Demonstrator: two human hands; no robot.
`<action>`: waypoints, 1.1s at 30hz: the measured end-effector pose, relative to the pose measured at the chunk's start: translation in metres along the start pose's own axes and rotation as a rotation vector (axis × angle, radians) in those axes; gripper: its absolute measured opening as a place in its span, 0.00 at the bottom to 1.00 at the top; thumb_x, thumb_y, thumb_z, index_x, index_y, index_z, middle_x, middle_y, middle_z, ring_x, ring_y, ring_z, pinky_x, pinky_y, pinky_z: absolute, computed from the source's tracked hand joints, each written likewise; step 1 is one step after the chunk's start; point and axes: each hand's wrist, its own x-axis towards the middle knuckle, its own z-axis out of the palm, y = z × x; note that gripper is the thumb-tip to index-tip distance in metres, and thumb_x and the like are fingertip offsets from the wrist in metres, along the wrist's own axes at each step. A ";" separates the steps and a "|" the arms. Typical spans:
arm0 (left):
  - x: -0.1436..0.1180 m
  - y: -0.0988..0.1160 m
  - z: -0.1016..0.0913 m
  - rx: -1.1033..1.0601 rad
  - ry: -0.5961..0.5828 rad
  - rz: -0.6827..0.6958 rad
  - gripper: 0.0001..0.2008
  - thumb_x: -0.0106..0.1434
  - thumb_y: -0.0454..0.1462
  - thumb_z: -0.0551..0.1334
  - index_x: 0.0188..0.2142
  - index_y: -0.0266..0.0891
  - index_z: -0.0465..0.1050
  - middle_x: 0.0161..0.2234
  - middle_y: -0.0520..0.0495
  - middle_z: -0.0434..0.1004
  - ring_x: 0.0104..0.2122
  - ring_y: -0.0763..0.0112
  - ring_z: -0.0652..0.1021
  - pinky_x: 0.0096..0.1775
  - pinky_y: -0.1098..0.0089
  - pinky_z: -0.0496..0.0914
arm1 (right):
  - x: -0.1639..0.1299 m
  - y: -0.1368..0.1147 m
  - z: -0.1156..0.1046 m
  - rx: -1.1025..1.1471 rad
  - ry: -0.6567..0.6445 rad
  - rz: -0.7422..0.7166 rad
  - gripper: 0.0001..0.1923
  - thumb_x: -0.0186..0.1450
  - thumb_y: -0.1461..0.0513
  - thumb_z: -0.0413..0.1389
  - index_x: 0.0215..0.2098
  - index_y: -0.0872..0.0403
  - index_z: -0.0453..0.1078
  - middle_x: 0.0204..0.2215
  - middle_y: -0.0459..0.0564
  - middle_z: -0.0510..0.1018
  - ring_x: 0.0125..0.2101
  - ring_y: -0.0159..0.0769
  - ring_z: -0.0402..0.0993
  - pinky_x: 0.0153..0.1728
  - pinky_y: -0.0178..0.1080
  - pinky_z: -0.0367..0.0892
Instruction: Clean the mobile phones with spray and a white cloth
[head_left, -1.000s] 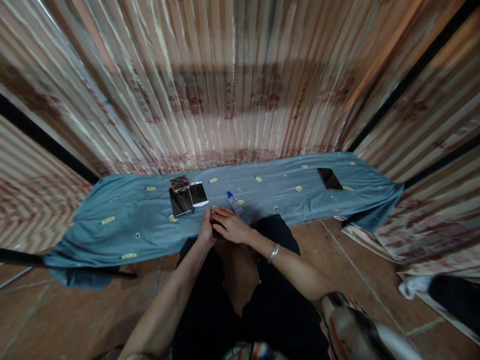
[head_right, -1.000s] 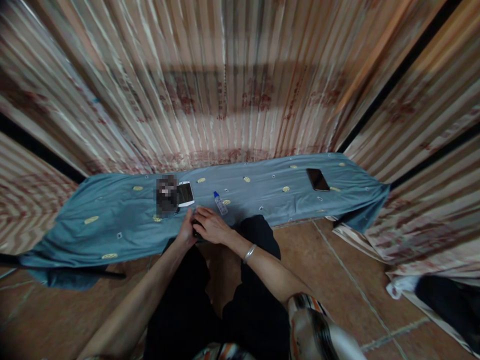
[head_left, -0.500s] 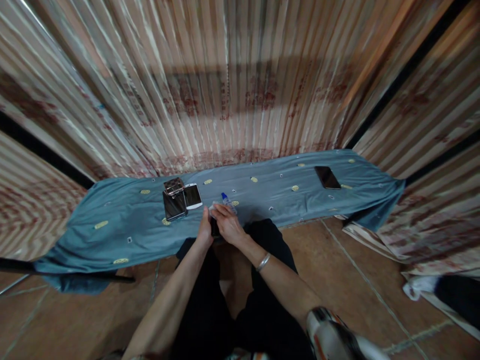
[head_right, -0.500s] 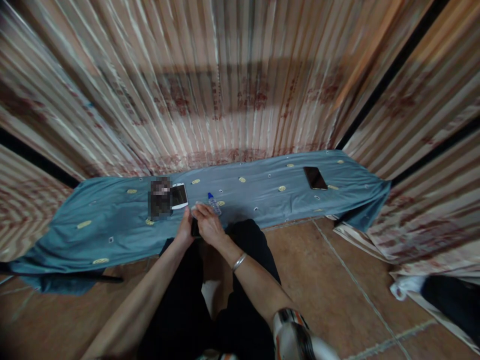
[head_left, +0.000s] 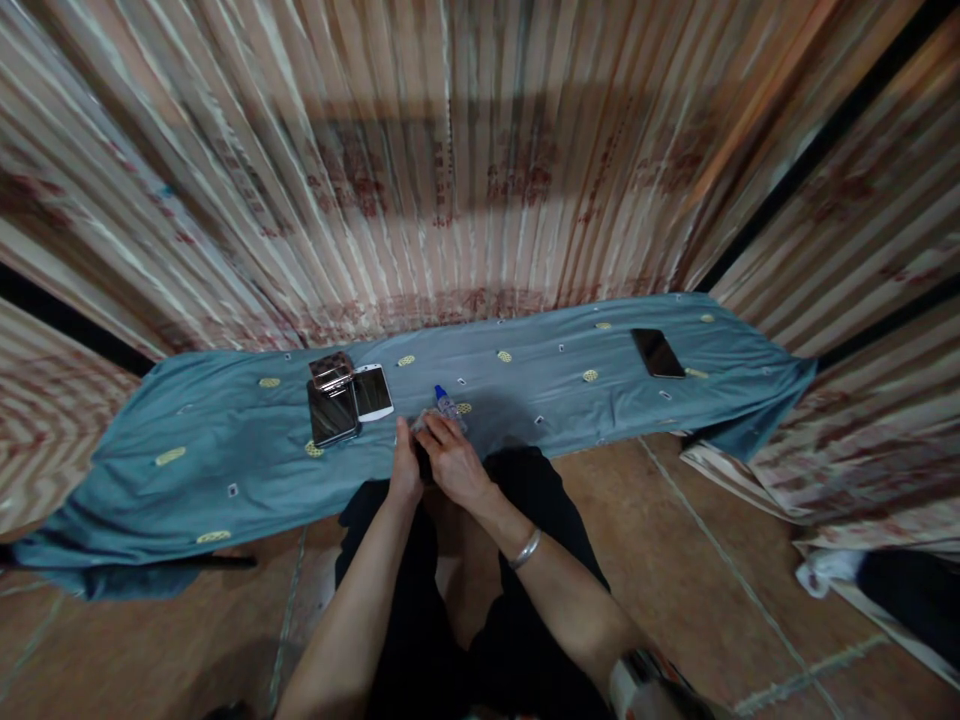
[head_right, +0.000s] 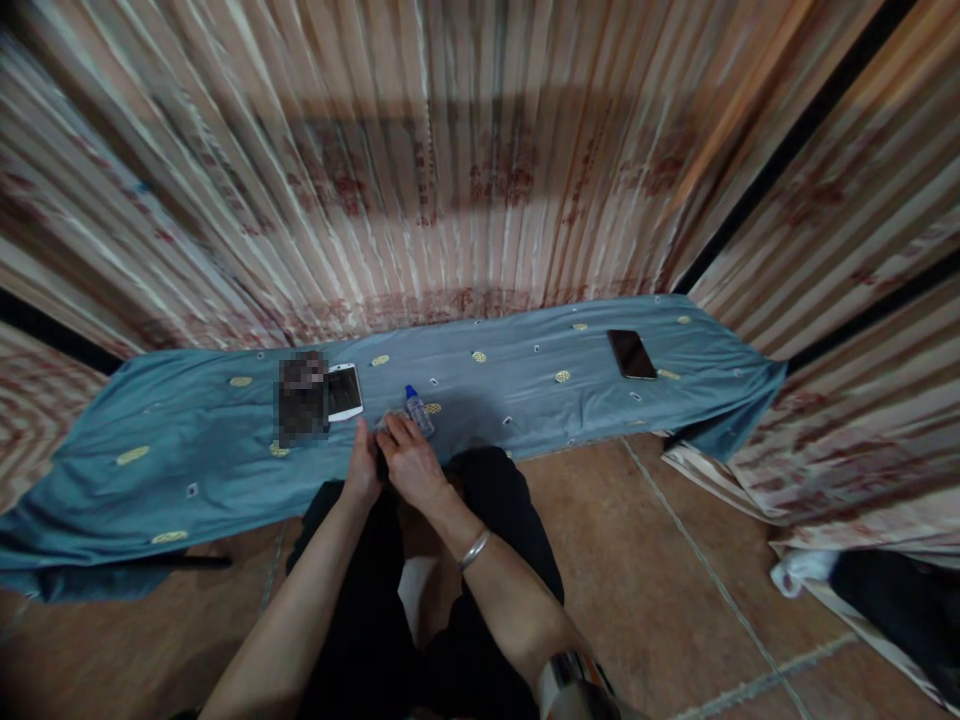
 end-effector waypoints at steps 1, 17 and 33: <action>0.002 0.000 -0.001 0.012 -0.002 0.004 0.30 0.61 0.60 0.63 0.44 0.36 0.82 0.47 0.39 0.85 0.57 0.53 0.79 0.61 0.58 0.70 | -0.001 -0.001 -0.001 0.006 -0.003 -0.008 0.21 0.69 0.71 0.50 0.57 0.59 0.75 0.60 0.62 0.75 0.62 0.46 0.69 0.64 0.48 0.69; 0.007 -0.008 -0.009 0.124 0.064 0.047 0.27 0.64 0.57 0.62 0.47 0.37 0.81 0.51 0.41 0.83 0.62 0.56 0.74 0.66 0.57 0.62 | 0.009 -0.004 -0.005 0.042 -0.007 0.112 0.21 0.70 0.72 0.50 0.58 0.63 0.75 0.62 0.64 0.74 0.64 0.47 0.67 0.68 0.48 0.64; 0.006 -0.008 -0.008 0.166 0.106 0.081 0.23 0.64 0.55 0.62 0.40 0.37 0.81 0.46 0.42 0.85 0.58 0.57 0.77 0.63 0.59 0.66 | 0.005 -0.004 0.000 0.079 0.009 0.126 0.23 0.69 0.72 0.49 0.61 0.58 0.73 0.63 0.61 0.73 0.65 0.46 0.66 0.67 0.50 0.65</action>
